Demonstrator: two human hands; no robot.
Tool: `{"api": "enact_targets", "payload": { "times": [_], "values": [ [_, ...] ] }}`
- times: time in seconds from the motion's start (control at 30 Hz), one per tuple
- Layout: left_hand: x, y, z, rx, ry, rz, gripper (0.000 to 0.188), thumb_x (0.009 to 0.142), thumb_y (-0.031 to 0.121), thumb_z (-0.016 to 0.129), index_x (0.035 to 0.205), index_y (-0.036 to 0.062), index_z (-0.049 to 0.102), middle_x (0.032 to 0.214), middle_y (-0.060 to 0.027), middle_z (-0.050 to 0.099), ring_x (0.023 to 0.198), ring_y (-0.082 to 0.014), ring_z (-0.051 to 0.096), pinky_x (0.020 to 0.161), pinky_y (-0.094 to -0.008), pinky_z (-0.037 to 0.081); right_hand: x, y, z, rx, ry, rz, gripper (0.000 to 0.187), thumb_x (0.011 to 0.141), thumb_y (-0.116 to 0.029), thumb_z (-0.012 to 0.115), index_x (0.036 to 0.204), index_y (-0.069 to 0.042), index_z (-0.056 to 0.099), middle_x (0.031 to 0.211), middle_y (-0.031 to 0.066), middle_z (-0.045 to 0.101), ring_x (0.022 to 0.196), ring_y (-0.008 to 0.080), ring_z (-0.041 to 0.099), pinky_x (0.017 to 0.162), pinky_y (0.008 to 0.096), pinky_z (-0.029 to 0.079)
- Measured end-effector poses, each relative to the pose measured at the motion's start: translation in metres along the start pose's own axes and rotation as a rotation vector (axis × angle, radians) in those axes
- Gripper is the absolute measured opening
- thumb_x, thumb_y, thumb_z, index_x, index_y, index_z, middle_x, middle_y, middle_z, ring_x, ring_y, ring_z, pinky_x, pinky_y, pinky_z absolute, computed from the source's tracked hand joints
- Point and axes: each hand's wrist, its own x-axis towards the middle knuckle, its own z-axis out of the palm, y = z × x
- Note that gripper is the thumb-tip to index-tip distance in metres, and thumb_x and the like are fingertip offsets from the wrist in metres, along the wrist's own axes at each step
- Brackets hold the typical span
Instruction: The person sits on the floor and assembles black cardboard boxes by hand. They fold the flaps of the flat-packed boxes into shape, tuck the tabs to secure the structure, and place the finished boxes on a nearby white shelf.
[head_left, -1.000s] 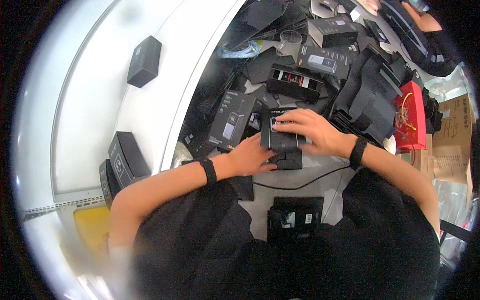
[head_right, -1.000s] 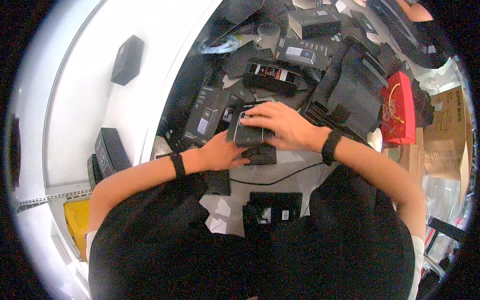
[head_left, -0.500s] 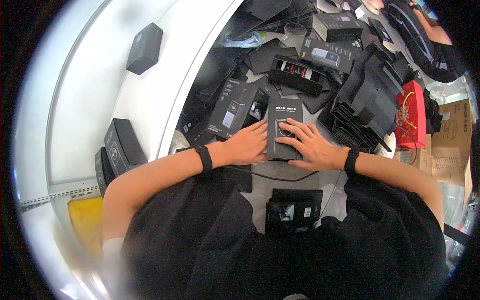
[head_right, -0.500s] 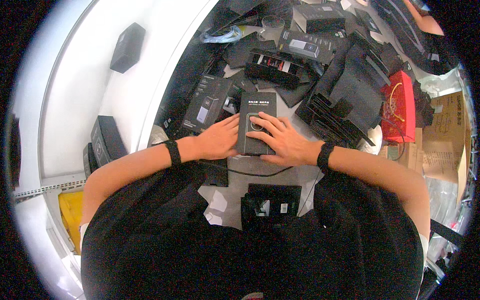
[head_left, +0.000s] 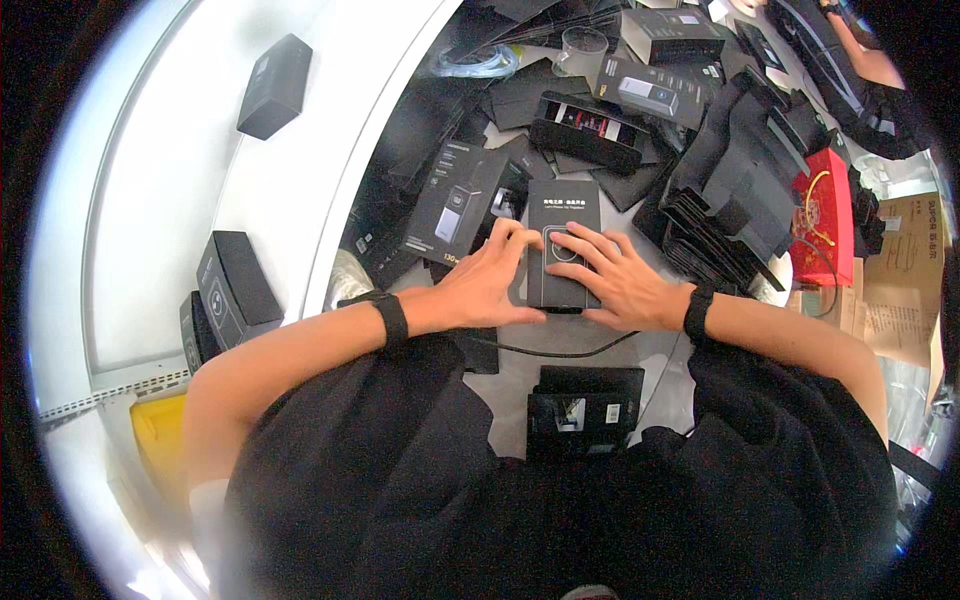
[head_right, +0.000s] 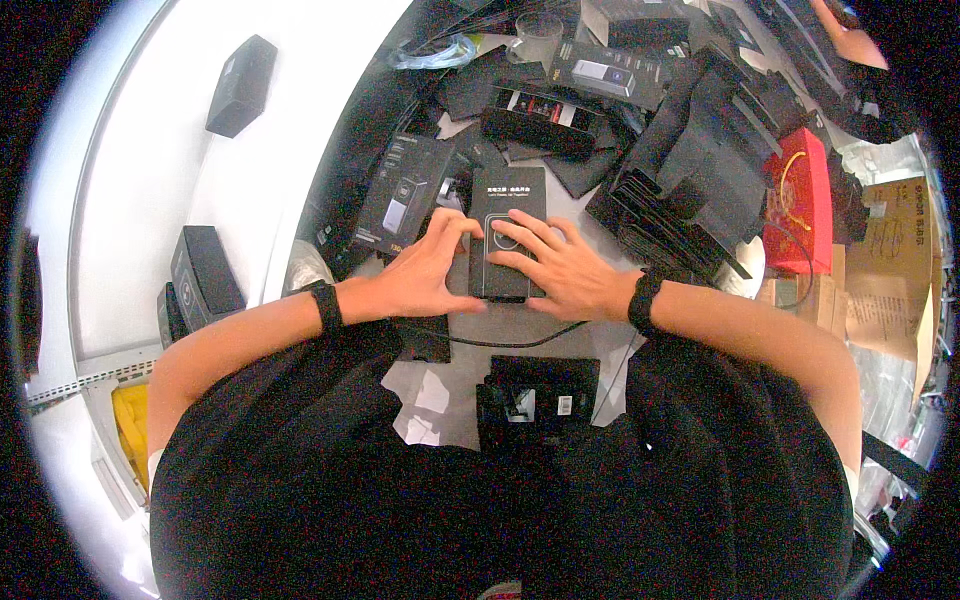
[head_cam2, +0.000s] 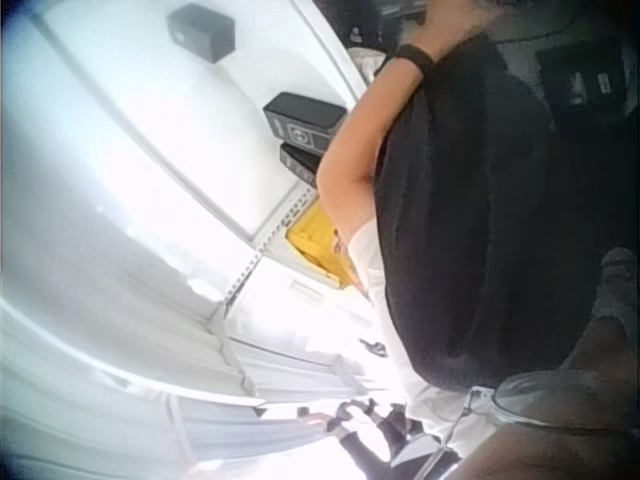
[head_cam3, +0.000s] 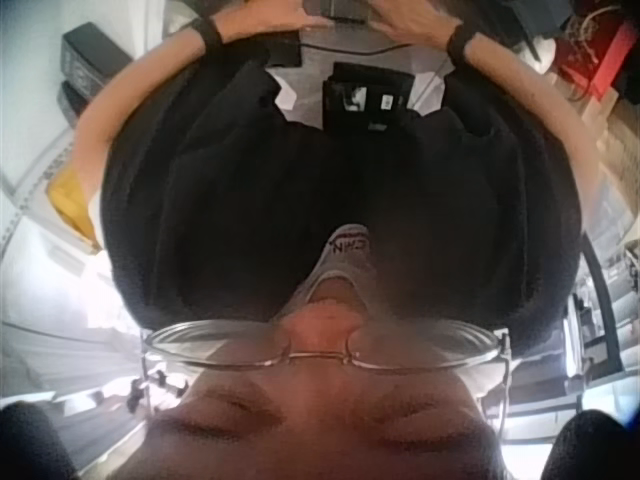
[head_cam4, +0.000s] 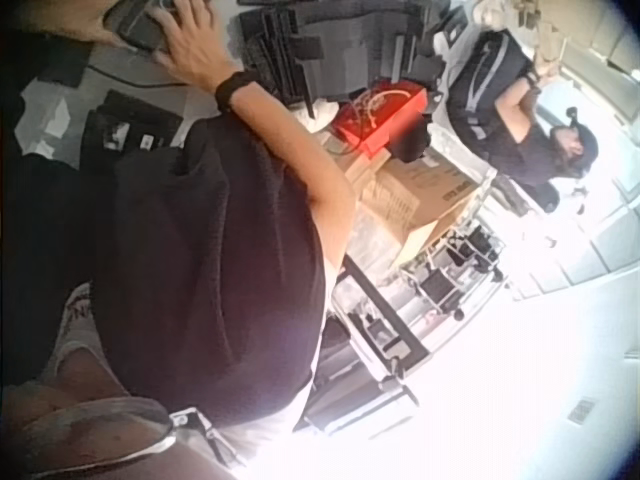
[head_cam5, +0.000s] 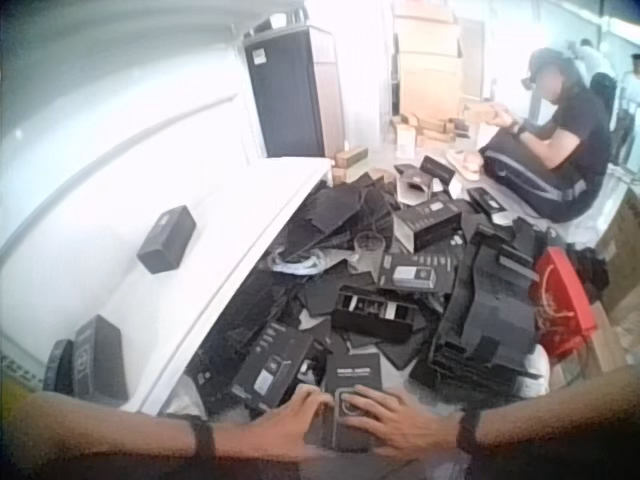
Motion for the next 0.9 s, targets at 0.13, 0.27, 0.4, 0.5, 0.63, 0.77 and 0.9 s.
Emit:
{"api": "enact_targets", "payload": {
  "times": [0.13, 0.27, 0.4, 0.5, 0.63, 0.77, 0.9],
  "values": [
    [0.005, 0.007, 0.004, 0.181, -0.016, 0.035, 0.079, 0.078, 0.028, 0.09, 0.139, 0.0092, 0.044, 0.14, -0.0197, 0.037, 0.115, -0.049, 0.062, 0.097, -0.0519, 0.057, 0.004, -0.003, 0.0, -0.028, -0.003, 0.012, 0.085, 0.079, -0.036, 0.083, 0.151, -0.014, 0.045, 0.168, 0.0171, 0.031, 0.159, 0.0367, 0.024, 0.117, 0.0585, 0.032],
    [0.005, 0.003, 0.005, 0.172, -0.022, 0.064, 0.082, 0.077, 0.028, 0.091, 0.141, 0.0091, 0.044, 0.144, -0.0195, 0.036, 0.115, -0.0485, 0.061, 0.097, -0.0522, 0.056, 0.004, -0.003, 0.002, -0.035, 0.037, 0.008, 0.085, 0.08, -0.04, 0.082, 0.151, -0.011, 0.045, 0.167, 0.0187, 0.033, 0.158, 0.0375, 0.026, 0.115, 0.0576, 0.034],
    [0.005, 0.002, 0.007, 0.183, 0.021, 0.137, 0.079, 0.078, 0.025, 0.09, 0.141, 0.0084, 0.045, 0.144, -0.0187, 0.037, 0.114, -0.0475, 0.062, 0.097, -0.052, 0.056, 0.003, -0.001, 0.006, -0.097, 0.054, 0.002, 0.079, 0.084, -0.041, 0.079, 0.15, -0.011, 0.047, 0.166, 0.0191, 0.035, 0.157, 0.0381, 0.028, 0.113, 0.0568, 0.035],
    [0.004, 0.001, 0.008, 0.211, 0.014, 0.152, 0.076, 0.079, 0.024, 0.089, 0.14, 0.0093, 0.046, 0.142, -0.0187, 0.039, 0.113, -0.0465, 0.063, 0.096, -0.0513, 0.057, 0.004, -0.001, 0.006, -0.103, 0.056, -0.021, 0.073, 0.086, -0.04, 0.077, 0.149, -0.013, 0.049, 0.166, 0.0192, 0.035, 0.156, 0.0384, 0.029, 0.112, 0.0563, 0.036],
    [0.008, -0.005, 0.011, 0.239, -0.004, 0.202, 0.07, 0.08, 0.023, 0.087, 0.137, 0.0117, 0.048, 0.138, -0.0191, 0.041, 0.112, -0.0457, 0.063, 0.094, -0.0502, 0.058, 0.003, -0.001, 0.008, -0.126, 0.061, -0.048, 0.065, 0.089, -0.04, 0.076, 0.146, -0.019, 0.053, 0.165, 0.0199, 0.036, 0.155, 0.0389, 0.031, 0.111, 0.0564, 0.036],
    [0.006, -0.001, 0.01, 0.229, -0.028, 0.231, 0.06, 0.079, 0.019, 0.085, 0.129, 0.0104, 0.053, 0.133, -0.0197, 0.044, 0.116, -0.0435, 0.062, 0.093, -0.0478, 0.057, -0.002, -0.002, 0.01, -0.11, 0.098, -0.079, 0.056, 0.088, -0.035, 0.076, 0.138, -0.021, 0.058, 0.155, 0.0185, 0.045, 0.148, 0.0373, 0.039, 0.106, 0.0534, 0.041],
    [0.008, -0.007, 0.015, 0.231, -0.021, 0.286, 0.045, 0.08, 0.018, 0.081, 0.116, 0.0069, 0.057, 0.126, -0.0198, 0.046, 0.113, -0.0425, 0.059, 0.093, -0.048, 0.056, -0.004, 0.005, 0.019, -0.062, 0.147, -0.189, 0.046, 0.085, -0.027, 0.076, 0.128, -0.021, 0.062, 0.135, 0.0119, 0.055, 0.129, 0.0324, 0.051, 0.098, 0.046, 0.046]
  ]
}}
